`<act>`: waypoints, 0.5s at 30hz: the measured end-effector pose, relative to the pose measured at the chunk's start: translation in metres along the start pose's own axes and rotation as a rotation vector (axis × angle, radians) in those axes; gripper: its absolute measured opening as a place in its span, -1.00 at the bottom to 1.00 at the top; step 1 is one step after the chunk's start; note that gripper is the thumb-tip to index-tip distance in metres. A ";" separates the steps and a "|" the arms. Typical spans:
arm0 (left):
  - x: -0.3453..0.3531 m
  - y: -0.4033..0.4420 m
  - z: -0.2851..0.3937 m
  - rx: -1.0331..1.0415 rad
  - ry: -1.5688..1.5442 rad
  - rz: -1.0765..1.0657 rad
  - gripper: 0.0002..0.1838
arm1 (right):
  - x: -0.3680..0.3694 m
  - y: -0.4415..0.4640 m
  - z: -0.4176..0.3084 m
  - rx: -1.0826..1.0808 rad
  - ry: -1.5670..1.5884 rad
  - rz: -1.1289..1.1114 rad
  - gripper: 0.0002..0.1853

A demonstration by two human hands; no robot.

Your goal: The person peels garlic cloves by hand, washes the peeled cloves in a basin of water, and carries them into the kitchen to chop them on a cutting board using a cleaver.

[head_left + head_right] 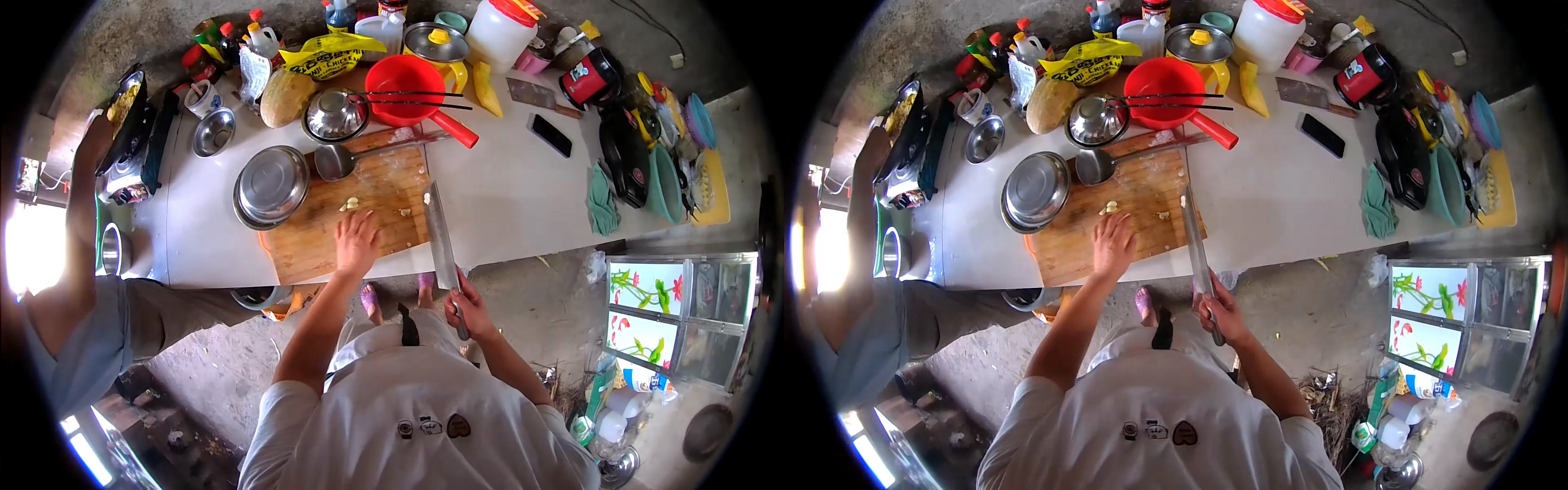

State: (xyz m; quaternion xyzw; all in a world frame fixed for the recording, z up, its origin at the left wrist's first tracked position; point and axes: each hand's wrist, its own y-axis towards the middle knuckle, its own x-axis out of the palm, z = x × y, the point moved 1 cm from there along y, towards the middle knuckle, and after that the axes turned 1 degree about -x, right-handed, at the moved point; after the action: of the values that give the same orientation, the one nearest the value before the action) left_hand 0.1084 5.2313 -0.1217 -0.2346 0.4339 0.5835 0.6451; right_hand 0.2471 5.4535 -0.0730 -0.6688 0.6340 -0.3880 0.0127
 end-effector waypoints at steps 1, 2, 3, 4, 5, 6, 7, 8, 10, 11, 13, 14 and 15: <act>0.005 0.009 0.009 0.065 -0.014 0.038 -0.65 | -0.002 -0.003 -0.003 0.035 0.031 -0.019 -0.45; 0.015 0.017 0.016 0.060 -0.012 0.039 -0.65 | -0.005 -0.005 -0.006 0.069 0.061 -0.039 -0.45; 0.028 0.026 0.022 0.069 -0.085 0.031 -0.66 | -0.006 -0.007 -0.010 0.075 0.059 -0.041 -0.45; 0.039 0.032 0.027 0.078 -0.157 0.022 -0.67 | -0.007 -0.009 -0.014 0.092 0.049 -0.081 -0.45; 0.042 0.038 0.036 0.073 -0.157 0.019 -0.67 | -0.009 -0.010 -0.016 0.109 0.040 -0.121 -0.45; 0.042 0.044 0.047 0.047 -0.300 0.042 -0.67 | -0.012 -0.011 -0.018 0.116 0.042 -0.121 -0.45; 0.041 0.048 0.052 0.021 -0.441 0.069 -0.68 | -0.015 -0.011 -0.020 0.135 0.043 -0.143 -0.44; 0.043 0.048 0.052 0.014 -0.436 0.070 -0.68 | -0.015 -0.011 -0.024 0.154 0.044 -0.168 -0.43; 0.045 0.049 0.048 0.057 -0.220 0.038 -0.70 | -0.016 -0.012 -0.037 0.176 -0.008 -0.153 -0.43; 0.045 0.047 0.046 0.055 -0.211 0.038 -0.70 | -0.016 -0.011 -0.042 0.191 -0.060 -0.132 -0.43; 0.045 0.043 0.040 -0.031 0.013 -0.037 -0.73 | -0.025 -0.010 -0.045 0.189 -0.095 -0.167 -0.42; 0.047 0.043 0.036 -0.032 0.019 -0.040 -0.73 | -0.030 -0.010 -0.046 0.185 -0.137 -0.194 -0.42; 0.048 0.043 0.030 -0.097 0.059 0.035 -0.74 | -0.035 -0.010 -0.048 0.187 -0.133 -0.197 -0.42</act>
State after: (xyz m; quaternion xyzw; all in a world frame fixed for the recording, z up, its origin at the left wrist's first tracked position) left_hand 0.0732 5.2906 -0.1372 -0.2753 0.4281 0.6078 0.6095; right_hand 0.2334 5.5086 -0.0519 -0.7478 0.5241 -0.3998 0.0788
